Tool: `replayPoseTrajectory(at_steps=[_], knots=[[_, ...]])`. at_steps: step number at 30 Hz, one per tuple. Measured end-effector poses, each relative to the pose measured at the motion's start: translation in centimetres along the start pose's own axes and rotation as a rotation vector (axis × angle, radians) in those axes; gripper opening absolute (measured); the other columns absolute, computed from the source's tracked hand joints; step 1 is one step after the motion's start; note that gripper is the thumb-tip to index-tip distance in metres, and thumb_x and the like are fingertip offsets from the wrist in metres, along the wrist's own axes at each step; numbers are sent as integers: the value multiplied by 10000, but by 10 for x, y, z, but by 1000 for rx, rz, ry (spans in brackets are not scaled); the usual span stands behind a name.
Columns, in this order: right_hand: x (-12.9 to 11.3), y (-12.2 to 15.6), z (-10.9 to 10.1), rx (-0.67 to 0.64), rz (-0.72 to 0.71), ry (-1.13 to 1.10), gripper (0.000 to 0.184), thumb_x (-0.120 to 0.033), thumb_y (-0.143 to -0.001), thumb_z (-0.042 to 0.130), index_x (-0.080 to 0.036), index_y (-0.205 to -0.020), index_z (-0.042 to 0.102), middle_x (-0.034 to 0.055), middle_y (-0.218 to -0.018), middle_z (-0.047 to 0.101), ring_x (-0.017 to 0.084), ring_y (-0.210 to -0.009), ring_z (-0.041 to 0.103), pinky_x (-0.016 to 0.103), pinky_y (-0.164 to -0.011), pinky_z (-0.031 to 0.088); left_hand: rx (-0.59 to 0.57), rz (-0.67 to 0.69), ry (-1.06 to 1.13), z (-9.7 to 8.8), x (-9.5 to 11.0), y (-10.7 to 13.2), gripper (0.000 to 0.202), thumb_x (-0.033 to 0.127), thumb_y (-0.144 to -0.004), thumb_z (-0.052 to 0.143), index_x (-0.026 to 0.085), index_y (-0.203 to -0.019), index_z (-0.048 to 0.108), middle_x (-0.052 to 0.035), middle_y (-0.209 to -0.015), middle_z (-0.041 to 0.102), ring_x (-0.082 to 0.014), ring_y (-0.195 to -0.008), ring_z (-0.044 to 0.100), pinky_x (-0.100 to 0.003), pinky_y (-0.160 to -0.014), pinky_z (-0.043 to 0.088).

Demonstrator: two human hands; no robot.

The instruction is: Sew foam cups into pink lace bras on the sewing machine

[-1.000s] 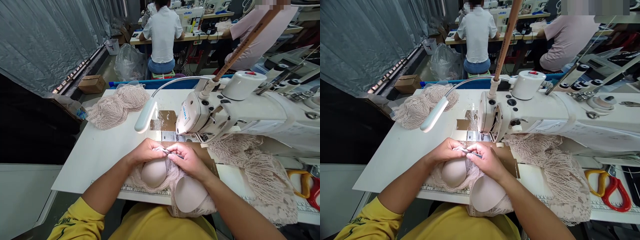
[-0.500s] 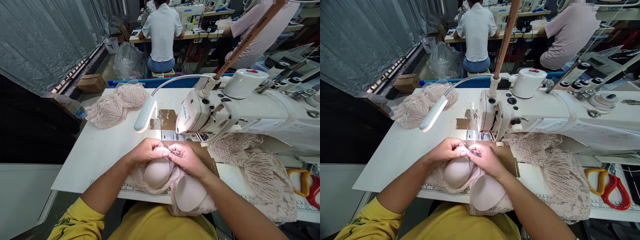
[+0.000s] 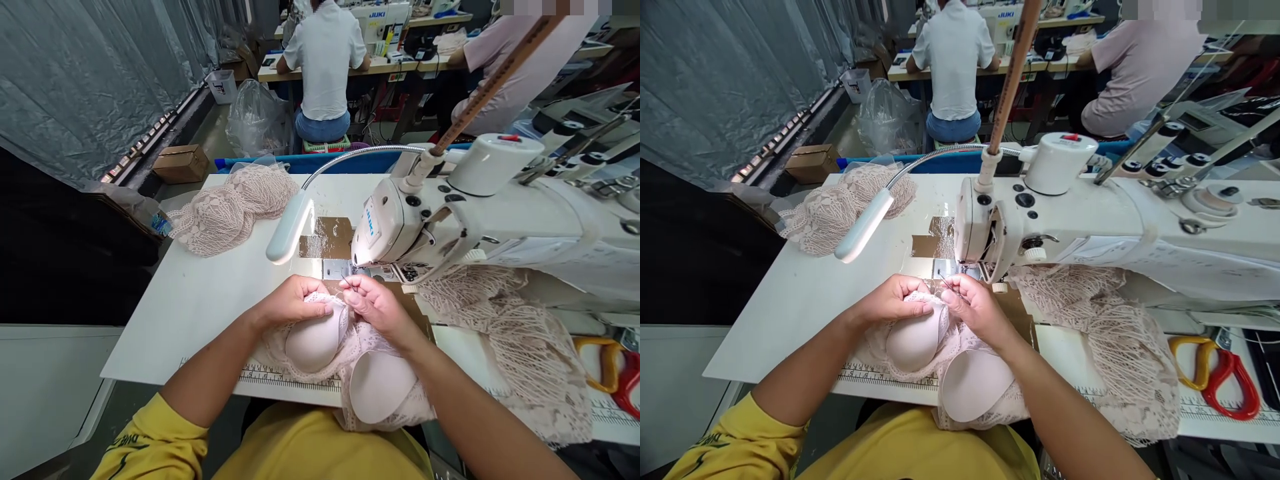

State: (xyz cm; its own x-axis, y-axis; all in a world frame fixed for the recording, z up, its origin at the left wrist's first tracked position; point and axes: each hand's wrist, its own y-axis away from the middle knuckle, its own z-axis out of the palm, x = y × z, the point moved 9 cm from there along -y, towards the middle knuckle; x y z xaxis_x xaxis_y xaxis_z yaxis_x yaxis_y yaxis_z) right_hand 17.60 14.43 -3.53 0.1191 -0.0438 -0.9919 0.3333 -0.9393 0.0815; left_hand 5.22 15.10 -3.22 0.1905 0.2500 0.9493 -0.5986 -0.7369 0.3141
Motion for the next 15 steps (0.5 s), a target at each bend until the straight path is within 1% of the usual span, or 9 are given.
replayPoseTrajectory(at_steps=[1, 3, 7, 9, 12, 15], knots=[[4, 1, -1, -21, 20, -52, 313, -476, -887, 523, -205, -1039, 554, -25, -708, 493, 111, -588, 447, 243, -544, 380, -2, 0, 5, -1, 0, 0, 292, 370, -720, 731, 111, -724, 596, 6, -665, 516, -92, -604, 451, -198, -527, 340], [8, 2, -1, -61, 53, -98, 325, -480, -893, 514, -205, -1062, 554, -24, -708, 500, 107, -579, 450, 241, -532, 381, 0, -1, 19, -2, 0, 1, 295, 385, -739, 721, 101, -754, 641, -15, -678, 560, -107, -620, 491, -211, -554, 376], [5, 3, 1, -111, 59, -42, 297, -433, -854, 588, -185, -1017, 603, 7, -757, 571, 127, -665, 526, 255, -605, 443, 6, -1, 71, -4, -4, 2, 339, 424, -767, 701, 93, -842, 701, -57, -740, 633, -140, -669, 553, -242, -609, 427], [2, 2, 1, -100, 31, 4, 274, -410, -833, 611, -186, -990, 621, 28, -806, 609, 144, -721, 563, 267, -643, 469, 2, 8, 83, -3, -6, 2, 358, 435, -767, 701, 98, -885, 717, -67, -773, 653, -153, -696, 570, -248, -624, 436], [-2, 1, 3, -91, -3, 63, 239, -384, -824, 617, -192, -964, 636, 51, -883, 648, 170, -794, 601, 288, -688, 494, -16, 13, 91, -1, -7, 1, 368, 442, -758, 708, 97, -884, 719, -57, -754, 642, -149, -688, 561, -241, -614, 425], [-5, 1, 8, -106, -30, 78, 218, -367, -841, 605, -194, -968, 637, 53, -925, 665, 179, -840, 620, 305, -744, 500, -42, 1, 80, 2, -7, 1, 358, 446, -754, 708, 89, -774, 687, -12, -643, 559, -111, -607, 490, -214, -549, 370]])
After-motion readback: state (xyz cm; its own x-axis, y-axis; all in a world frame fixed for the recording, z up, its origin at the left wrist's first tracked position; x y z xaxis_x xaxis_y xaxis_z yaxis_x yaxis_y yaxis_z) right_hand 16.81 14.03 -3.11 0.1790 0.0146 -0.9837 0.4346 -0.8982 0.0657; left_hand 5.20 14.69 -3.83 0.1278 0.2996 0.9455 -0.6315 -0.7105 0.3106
